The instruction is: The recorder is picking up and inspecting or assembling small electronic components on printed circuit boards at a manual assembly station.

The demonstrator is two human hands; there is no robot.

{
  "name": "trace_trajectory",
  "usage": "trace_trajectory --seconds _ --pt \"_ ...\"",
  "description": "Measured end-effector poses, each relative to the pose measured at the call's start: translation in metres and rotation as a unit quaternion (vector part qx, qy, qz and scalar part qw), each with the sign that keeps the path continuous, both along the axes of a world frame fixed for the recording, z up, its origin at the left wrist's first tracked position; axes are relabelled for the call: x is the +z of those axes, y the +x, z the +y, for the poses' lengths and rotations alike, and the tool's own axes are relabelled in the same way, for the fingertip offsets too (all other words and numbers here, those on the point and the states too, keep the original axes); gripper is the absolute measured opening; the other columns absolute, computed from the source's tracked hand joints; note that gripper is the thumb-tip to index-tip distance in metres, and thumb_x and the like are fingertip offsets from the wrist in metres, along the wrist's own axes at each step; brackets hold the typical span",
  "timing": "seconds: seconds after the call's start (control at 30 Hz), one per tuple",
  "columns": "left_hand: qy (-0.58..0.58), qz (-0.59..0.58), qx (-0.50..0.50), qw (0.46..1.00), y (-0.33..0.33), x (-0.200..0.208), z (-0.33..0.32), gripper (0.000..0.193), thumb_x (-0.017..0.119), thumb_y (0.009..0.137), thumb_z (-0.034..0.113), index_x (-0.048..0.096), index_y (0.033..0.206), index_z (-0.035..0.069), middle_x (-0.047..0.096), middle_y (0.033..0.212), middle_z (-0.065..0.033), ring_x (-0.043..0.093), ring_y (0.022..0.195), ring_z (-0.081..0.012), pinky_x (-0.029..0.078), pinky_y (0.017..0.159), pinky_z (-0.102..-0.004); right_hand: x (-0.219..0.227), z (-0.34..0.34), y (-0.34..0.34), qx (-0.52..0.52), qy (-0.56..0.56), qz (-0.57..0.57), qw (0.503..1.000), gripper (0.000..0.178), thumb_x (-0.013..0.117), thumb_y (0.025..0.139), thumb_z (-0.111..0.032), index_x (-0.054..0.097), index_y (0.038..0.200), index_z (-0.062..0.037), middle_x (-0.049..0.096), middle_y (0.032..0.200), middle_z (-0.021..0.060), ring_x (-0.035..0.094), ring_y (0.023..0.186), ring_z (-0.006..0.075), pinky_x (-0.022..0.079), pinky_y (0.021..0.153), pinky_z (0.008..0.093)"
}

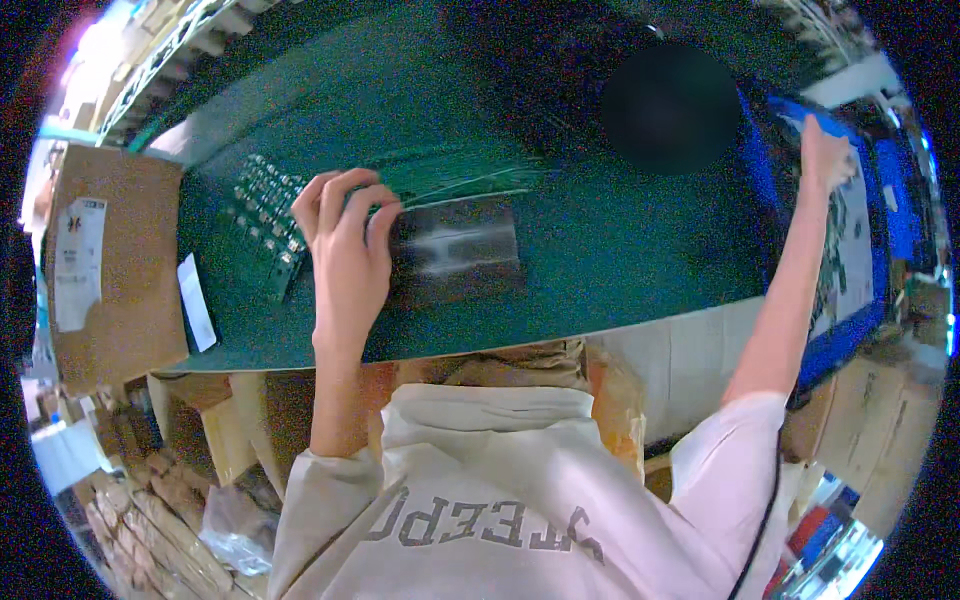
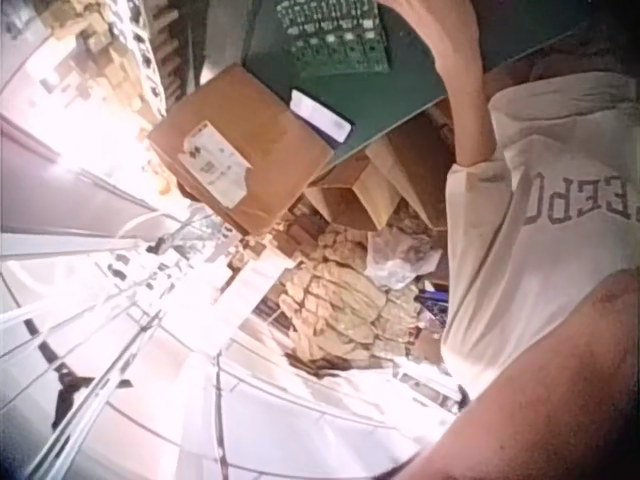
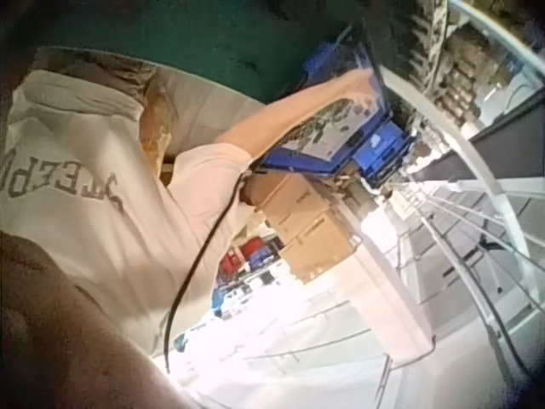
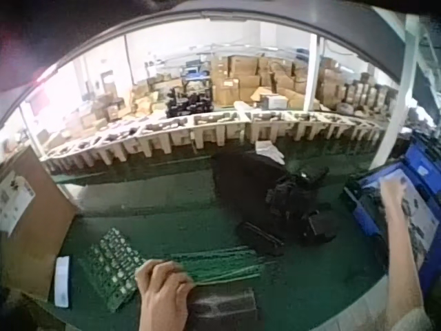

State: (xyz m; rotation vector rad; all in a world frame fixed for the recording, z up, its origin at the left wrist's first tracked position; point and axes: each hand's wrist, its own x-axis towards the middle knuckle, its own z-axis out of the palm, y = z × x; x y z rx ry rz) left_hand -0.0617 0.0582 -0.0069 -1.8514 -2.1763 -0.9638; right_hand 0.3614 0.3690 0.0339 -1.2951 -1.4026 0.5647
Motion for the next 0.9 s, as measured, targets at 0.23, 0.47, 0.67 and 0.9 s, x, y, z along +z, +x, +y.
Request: trace_trajectory --seconds 0.23,0.47,0.67,0.9 --pt "-0.004 0.025 0.111 0.994 -0.037 -0.01 -0.009 0.032 0.076 0.088 0.013 0.07 0.119 0.008 0.06 0.137 -0.0112 0.046 0.134 -0.0377 0.04 0.113 -0.0493 0.02 -0.146 -0.155 0.147 0.024 -0.096 0.984 0.024 0.063 0.102 -0.012 0.072 0.124 -0.0085 0.074 0.109 0.0038 0.067 0.097 0.0142 0.051 0.088 0.0256" --pt "-0.088 0.064 0.211 0.971 -0.068 -0.011 -0.053 0.051 0.08 0.086 0.018 0.065 0.134 0.007 0.058 0.142 -0.0163 0.046 0.138 -0.0412 0.039 0.117 -0.0505 -0.009 -0.254 -0.29 0.502 -0.097 -0.139 0.848 0.023 0.065 0.095 -0.002 0.069 0.117 -0.0013 0.071 0.107 0.007 0.059 0.076 0.0153 0.049 0.068 0.0283" --pt "-0.055 -0.068 0.21 0.974 -0.072 -0.012 -0.069 0.052 0.083 0.084 0.018 0.066 0.132 0.004 0.062 0.14 -0.0135 0.056 0.131 -0.0361 0.046 0.112 -0.0436 -0.026 -0.253 -0.349 0.506 -0.167 -0.149 0.833 0.034 0.07 0.091 -0.011 0.062 0.122 0.0006 0.069 0.105 0.0174 0.068 0.074 0.0292 0.056 0.071 0.0422" --pt "-0.017 -0.091 0.212 0.973 -0.073 -0.02 -0.081 0.049 0.083 0.086 0.015 0.067 0.131 0.003 0.065 0.138 -0.0112 0.063 0.124 -0.0321 0.051 0.107 -0.0389 -0.043 -0.258 -0.402 0.398 -0.063 -0.278 0.872 0.039 0.074 0.09 -0.017 0.059 0.121 0.002 0.069 0.105 0.0221 0.073 0.084 0.038 0.059 0.076 0.0491"
